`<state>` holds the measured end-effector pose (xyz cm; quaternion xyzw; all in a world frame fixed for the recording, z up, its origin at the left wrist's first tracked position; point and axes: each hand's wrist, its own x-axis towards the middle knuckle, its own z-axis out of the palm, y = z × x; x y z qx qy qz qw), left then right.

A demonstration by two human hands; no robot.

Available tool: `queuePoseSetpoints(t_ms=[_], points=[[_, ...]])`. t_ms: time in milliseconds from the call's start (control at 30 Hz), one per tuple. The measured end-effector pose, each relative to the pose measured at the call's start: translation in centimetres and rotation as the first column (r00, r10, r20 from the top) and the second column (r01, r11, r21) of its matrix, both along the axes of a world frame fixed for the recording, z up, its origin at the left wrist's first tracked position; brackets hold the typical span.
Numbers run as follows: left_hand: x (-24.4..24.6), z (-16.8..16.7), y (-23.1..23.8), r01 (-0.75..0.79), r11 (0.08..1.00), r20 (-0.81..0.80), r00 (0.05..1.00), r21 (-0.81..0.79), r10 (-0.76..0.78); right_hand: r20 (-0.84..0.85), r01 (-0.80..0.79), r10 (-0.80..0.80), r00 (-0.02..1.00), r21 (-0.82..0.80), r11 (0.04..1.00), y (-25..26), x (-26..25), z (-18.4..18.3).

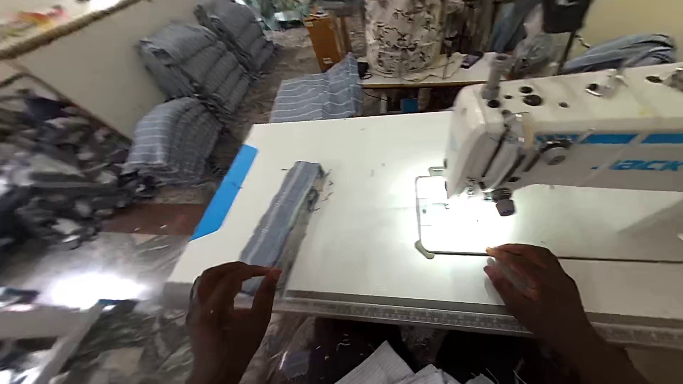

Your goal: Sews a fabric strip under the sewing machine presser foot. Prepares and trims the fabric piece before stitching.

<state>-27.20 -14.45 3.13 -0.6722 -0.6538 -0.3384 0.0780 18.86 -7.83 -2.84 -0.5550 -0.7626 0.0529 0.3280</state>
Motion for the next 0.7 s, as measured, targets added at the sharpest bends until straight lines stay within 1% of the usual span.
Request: queuePoseSetpoints(t_ms=[33, 67, 100, 167, 200, 233, 267, 300, 367, 400, 467, 533, 633, 700], points=[[-1.8, 0.3, -0.7, -0.073, 0.997, -0.031, 0.997, -0.027, 0.072, 0.004, -0.034, 0.034, 0.999, 0.007, 0.999, 0.8, -0.4, 0.2], [-3.2, 0.6, -1.1, -0.103, 0.992, -0.057, 0.993, -0.068, 0.100, 0.017, -0.074, 0.074, 0.997, 0.005, 0.997, 1.8, -0.9, 0.5], [-4.2, 0.8, -1.4, -0.103, 0.987, -0.084, 0.992, -0.126, 0.093, 0.048, -0.118, 0.119, 0.992, -0.015, 0.993, 2.9, -1.4, 0.7], [-5.4, 0.9, -1.6, -0.052, 0.974, -0.133, 0.991, -0.219, 0.023, 0.146, -0.203, 0.205, 0.968, -0.028, 0.979, 4.5, -2.1, 0.9], [-5.7, 0.9, -1.6, -0.019, 0.966, -0.166, 0.986, -0.257, -0.025, 0.159, -0.212, 0.204, 0.966, 0.031, 0.977, 4.5, -2.2, 0.7], [-6.1, 1.0, -1.6, 0.010, 0.958, -0.197, 0.978, -0.286, -0.069, 0.097, -0.197, 0.185, 0.978, 0.137, 0.971, 4.2, -2.1, 0.6], [-6.4, 1.1, -1.5, 0.034, 0.952, -0.223, 0.969, -0.305, -0.107, -0.004, -0.156, 0.160, 0.987, 0.209, 0.965, 3.8, -1.9, 0.7], [-6.7, 1.2, -1.5, 0.055, 0.946, -0.252, 0.958, -0.319, -0.140, -0.111, -0.101, 0.124, 0.986, 0.192, 0.976, 3.3, -1.4, 0.9], [-7.5, 1.4, -1.5, 0.093, 0.939, -0.288, 0.938, -0.330, -0.195, -0.292, -0.010, 0.017, 0.956, 0.025, 1.000, 2.5, -0.6, 0.6], [-7.9, 1.4, -1.3, 0.109, 0.940, -0.309, 0.927, -0.323, -0.214, -0.332, -0.005, -0.009, 0.943, -0.040, 0.999, 2.4, -0.3, 0.5], [-8.2, 2.0, -0.6, 0.147, 0.938, -0.330, 0.910, -0.314, -0.253, -0.334, 0.004, -0.030, 0.942, -0.080, 0.997, 2.5, -0.4, 0.6], [-8.3, 3.1, 0.4, 0.201, 0.934, -0.270, 0.920, -0.296, -0.284, -0.284, 0.027, -0.049, 0.958, -0.081, 0.996, 2.7, -0.8, 0.8], [-9.2, 4.2, 2.2, 0.290, 0.916, -0.058, 0.947, -0.277, -0.317, -0.216, 0.032, -0.044, 0.975, -0.059, 0.998, 3.0, -1.0, 0.7], [-9.8, 4.7, 3.8, 0.301, 0.916, 0.041, 0.953, -0.265, -0.301, -0.188, 0.042, -0.054, 0.981, -0.067, 0.997, 3.2, -0.9, 0.6]])
